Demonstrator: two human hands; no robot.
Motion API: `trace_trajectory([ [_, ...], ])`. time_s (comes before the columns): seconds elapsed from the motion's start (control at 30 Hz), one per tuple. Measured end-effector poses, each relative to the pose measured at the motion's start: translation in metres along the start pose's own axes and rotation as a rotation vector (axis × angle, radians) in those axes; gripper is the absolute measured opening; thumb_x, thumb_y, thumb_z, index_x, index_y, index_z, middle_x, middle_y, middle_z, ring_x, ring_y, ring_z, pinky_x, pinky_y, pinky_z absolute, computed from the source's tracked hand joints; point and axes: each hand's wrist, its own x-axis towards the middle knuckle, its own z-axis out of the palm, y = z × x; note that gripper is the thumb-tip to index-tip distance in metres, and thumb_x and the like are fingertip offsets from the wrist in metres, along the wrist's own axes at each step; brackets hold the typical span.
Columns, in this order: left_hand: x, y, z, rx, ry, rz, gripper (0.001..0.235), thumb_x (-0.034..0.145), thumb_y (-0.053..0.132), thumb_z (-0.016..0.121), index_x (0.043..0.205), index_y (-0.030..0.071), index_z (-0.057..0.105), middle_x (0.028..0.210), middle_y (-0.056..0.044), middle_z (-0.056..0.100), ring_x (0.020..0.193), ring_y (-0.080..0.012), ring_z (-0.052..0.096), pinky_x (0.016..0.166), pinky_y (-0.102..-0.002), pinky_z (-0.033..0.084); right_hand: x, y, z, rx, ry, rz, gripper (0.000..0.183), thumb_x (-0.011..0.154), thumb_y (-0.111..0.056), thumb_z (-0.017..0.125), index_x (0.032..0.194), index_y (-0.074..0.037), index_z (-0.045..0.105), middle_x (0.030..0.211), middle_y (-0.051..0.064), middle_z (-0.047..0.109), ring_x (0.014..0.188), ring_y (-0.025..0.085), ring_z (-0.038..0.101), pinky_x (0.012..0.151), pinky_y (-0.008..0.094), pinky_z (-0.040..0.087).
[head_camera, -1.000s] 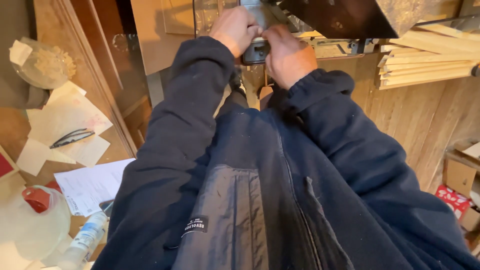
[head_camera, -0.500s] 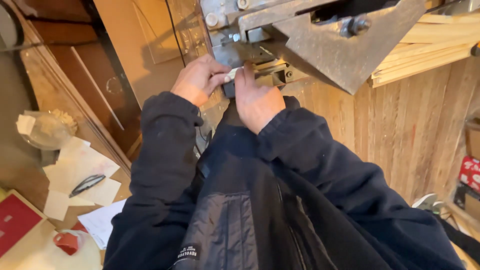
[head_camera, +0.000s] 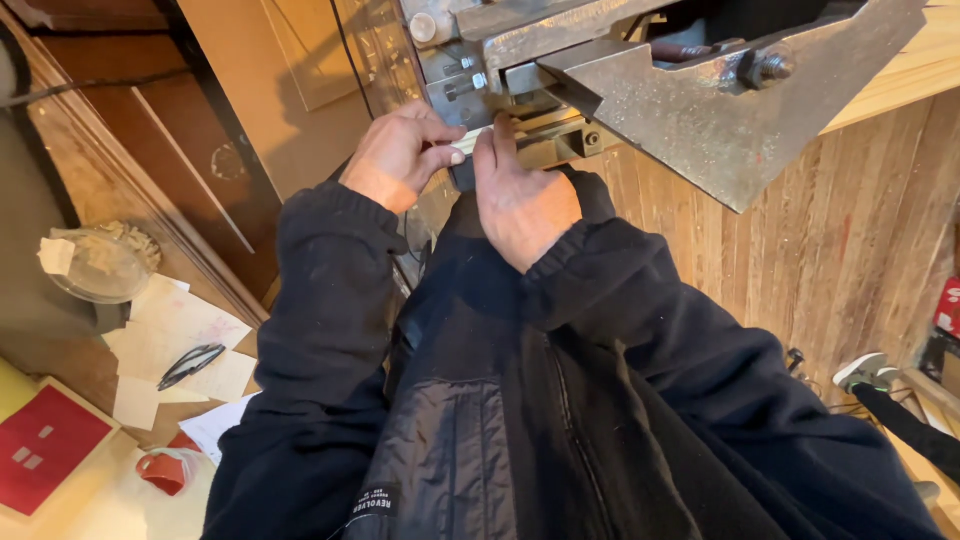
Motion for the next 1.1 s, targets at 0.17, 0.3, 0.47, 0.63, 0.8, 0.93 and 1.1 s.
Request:
trace_trajectory([
  [0.17,0.003,0.01,-0.005,0.012,-0.019,-0.074,0.025,0.087,0.012,0.08,0.11,0.003,0.077,0.091,-0.016,0.067,0.086,-0.0334,0.067,0.077,-0.041,0.052,0.002,0.002,-0.008,0.115,-0.046,0.043,0.048,0.089,-0.012,0.057,0.135,0.0,0.051,0.144,0.029,0.05,0.056,0.037,0.07,0.051,0.046,0.056],
  [0.3,0.002,0.005,-0.006,0.013,-0.025,-0.092,0.022,0.088,0.013,0.08,0.107,0.003,0.078,0.092,-0.017,0.068,0.088,-0.0338,0.068,0.078,-0.041,0.052,0.001,0.006,-0.004,0.188,-0.054,0.081,0.05,0.087,-0.015,0.063,0.135,-0.009,0.053,0.144,0.029,0.049,0.062,0.041,0.07,0.052,0.049,0.056],
  [0.47,0.001,-0.003,-0.004,0.013,-0.029,-0.053,0.021,0.089,0.015,0.08,0.107,0.004,0.078,0.095,-0.016,0.069,0.09,-0.0338,0.069,0.078,-0.042,0.053,-0.002,0.004,0.004,0.181,-0.003,0.052,0.05,0.088,-0.015,0.065,0.135,-0.006,0.053,0.145,0.03,0.049,0.062,0.04,0.069,0.052,0.047,0.056],
  [0.63,0.003,0.003,-0.006,0.034,-0.049,-0.097,0.023,0.087,0.017,0.08,0.108,0.006,0.078,0.093,-0.016,0.068,0.087,-0.0334,0.069,0.076,-0.042,0.053,-0.002,-0.007,0.012,0.222,0.046,-0.002,0.056,0.087,-0.012,0.063,0.139,0.003,0.051,0.148,0.029,0.049,0.058,0.035,0.068,0.052,0.045,0.055],
  [0.8,0.0,-0.002,-0.004,0.025,-0.019,-0.054,0.023,0.088,0.014,0.079,0.109,0.005,0.078,0.096,-0.014,0.069,0.088,-0.0333,0.069,0.077,-0.04,0.053,-0.001,-0.008,0.015,0.155,0.034,-0.032,0.063,0.086,-0.016,0.065,0.143,0.004,0.049,0.146,0.03,0.05,0.056,0.032,0.068,0.052,0.043,0.055],
  [0.93,0.0,0.001,-0.006,0.017,-0.021,-0.055,0.023,0.088,0.014,0.078,0.11,0.005,0.077,0.097,-0.014,0.069,0.089,-0.0328,0.069,0.077,-0.04,0.054,0.001,-0.004,0.017,0.169,0.026,-0.019,0.063,0.086,-0.018,0.066,0.144,0.001,0.049,0.146,0.032,0.049,0.057,0.031,0.069,0.052,0.043,0.056],
  [1.1,0.001,0.0,-0.005,0.027,-0.028,0.0,0.024,0.089,0.012,0.079,0.111,0.005,0.077,0.097,-0.014,0.069,0.091,-0.0335,0.068,0.078,-0.041,0.052,0.001,-0.004,0.016,0.171,-0.005,-0.003,0.064,0.086,-0.019,0.066,0.146,-0.003,0.047,0.146,0.03,0.05,0.058,0.031,0.07,0.055,0.044,0.056],
])
